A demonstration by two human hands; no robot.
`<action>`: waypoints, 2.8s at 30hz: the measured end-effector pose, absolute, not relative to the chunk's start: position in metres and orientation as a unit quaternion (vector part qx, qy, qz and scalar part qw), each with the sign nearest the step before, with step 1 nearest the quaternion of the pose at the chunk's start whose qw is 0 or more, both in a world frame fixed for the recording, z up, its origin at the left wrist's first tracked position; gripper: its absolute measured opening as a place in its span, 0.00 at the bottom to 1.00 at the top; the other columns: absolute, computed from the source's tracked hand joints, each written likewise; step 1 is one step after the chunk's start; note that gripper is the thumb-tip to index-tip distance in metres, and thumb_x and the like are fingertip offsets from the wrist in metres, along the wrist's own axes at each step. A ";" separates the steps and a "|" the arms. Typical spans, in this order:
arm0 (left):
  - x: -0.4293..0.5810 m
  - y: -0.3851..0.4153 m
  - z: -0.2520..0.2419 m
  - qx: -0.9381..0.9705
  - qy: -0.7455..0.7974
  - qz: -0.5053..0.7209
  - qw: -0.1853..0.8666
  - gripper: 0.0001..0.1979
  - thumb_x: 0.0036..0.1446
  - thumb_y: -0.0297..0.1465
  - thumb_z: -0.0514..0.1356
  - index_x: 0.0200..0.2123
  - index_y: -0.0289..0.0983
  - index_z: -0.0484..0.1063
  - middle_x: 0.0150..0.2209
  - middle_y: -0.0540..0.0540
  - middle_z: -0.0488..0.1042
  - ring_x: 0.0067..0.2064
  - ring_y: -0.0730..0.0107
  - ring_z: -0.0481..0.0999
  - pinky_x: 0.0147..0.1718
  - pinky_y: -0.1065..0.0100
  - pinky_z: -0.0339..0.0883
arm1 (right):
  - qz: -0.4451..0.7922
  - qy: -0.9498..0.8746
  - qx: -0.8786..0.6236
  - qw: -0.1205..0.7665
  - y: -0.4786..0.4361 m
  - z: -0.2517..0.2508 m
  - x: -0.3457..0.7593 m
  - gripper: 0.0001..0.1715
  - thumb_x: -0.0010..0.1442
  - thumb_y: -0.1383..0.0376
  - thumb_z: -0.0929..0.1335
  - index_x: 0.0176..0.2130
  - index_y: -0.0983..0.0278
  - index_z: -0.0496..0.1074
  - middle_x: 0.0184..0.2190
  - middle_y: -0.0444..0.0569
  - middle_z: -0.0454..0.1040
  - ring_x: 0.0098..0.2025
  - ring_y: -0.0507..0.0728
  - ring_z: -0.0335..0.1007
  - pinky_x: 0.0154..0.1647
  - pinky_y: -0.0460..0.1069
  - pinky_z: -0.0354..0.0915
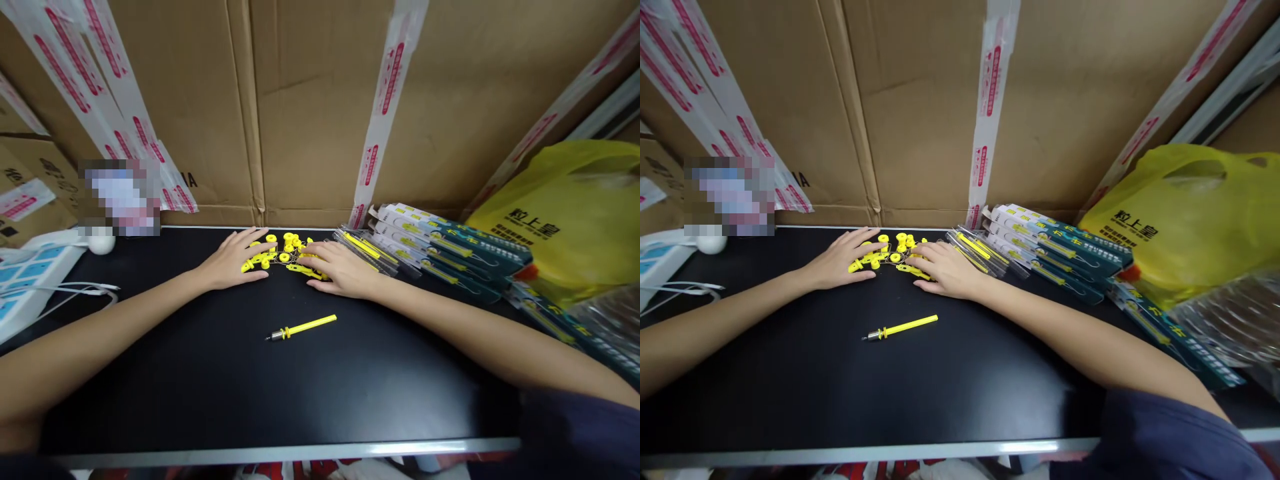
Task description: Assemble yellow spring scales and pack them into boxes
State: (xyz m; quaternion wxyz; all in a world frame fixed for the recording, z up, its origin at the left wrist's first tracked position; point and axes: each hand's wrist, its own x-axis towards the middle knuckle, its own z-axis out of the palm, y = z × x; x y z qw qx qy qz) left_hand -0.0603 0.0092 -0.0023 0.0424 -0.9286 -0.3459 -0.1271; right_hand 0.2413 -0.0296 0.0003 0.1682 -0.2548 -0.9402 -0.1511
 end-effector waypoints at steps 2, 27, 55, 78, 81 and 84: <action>-0.055 0.018 -0.005 -0.935 -0.330 -0.129 -0.002 0.33 0.61 0.52 0.52 0.64 0.43 0.60 0.69 0.40 0.51 0.70 0.52 0.49 0.65 0.47 0.47 | -0.144 -0.937 -0.270 0.165 -0.027 -0.002 0.240 0.24 0.65 0.55 0.64 0.53 0.68 0.69 0.54 0.60 0.71 0.54 0.66 0.65 0.52 0.59 0.63; -0.020 -0.006 0.012 -0.934 -0.273 -0.225 0.045 0.22 0.63 0.43 0.55 0.56 0.40 0.68 0.60 0.40 0.67 0.60 0.55 0.65 0.57 0.49 0.60 | -0.063 -0.923 -0.369 0.093 -0.019 0.018 0.263 0.15 0.61 0.67 0.66 0.47 0.64 0.76 0.44 0.56 0.71 0.45 0.62 0.63 0.46 0.55 0.60; -0.017 -0.061 -0.012 -0.910 -0.307 -0.277 0.033 0.11 0.67 0.36 0.50 0.41 0.37 0.68 0.38 0.48 0.76 0.34 0.71 0.76 0.31 0.71 0.65 | 0.442 -0.719 -0.342 0.414 -0.064 -0.019 0.236 0.16 0.56 0.58 0.72 0.40 0.63 0.68 0.30 0.46 0.72 0.31 0.52 0.70 0.26 0.46 0.65; 0.002 -0.087 -0.007 -0.920 -0.272 -0.257 -0.119 0.21 0.54 0.37 0.61 0.48 0.41 0.59 0.40 0.49 0.72 0.36 0.69 0.76 0.32 0.69 0.68 | 0.378 -0.775 -0.326 0.387 -0.097 -0.019 0.215 0.16 0.55 0.62 0.73 0.40 0.60 0.64 0.35 0.45 0.71 0.37 0.52 0.72 0.41 0.50 0.71; 0.003 -0.085 -0.007 -0.920 -0.274 -0.249 -0.129 0.21 0.53 0.37 0.62 0.47 0.42 0.59 0.41 0.49 0.70 0.40 0.68 0.75 0.35 0.68 0.69 | 0.368 -0.778 -0.330 0.388 -0.099 -0.020 0.212 0.16 0.55 0.60 0.73 0.37 0.60 0.63 0.34 0.44 0.69 0.34 0.52 0.69 0.38 0.49 0.70; 0.003 -0.084 -0.009 -0.916 -0.270 -0.261 -0.140 0.20 0.53 0.37 0.64 0.46 0.42 0.59 0.42 0.47 0.68 0.42 0.67 0.74 0.37 0.67 0.70 | 0.364 -0.777 -0.337 0.387 -0.099 -0.020 0.210 0.15 0.55 0.59 0.73 0.34 0.61 0.64 0.33 0.43 0.68 0.33 0.51 0.67 0.36 0.48 0.68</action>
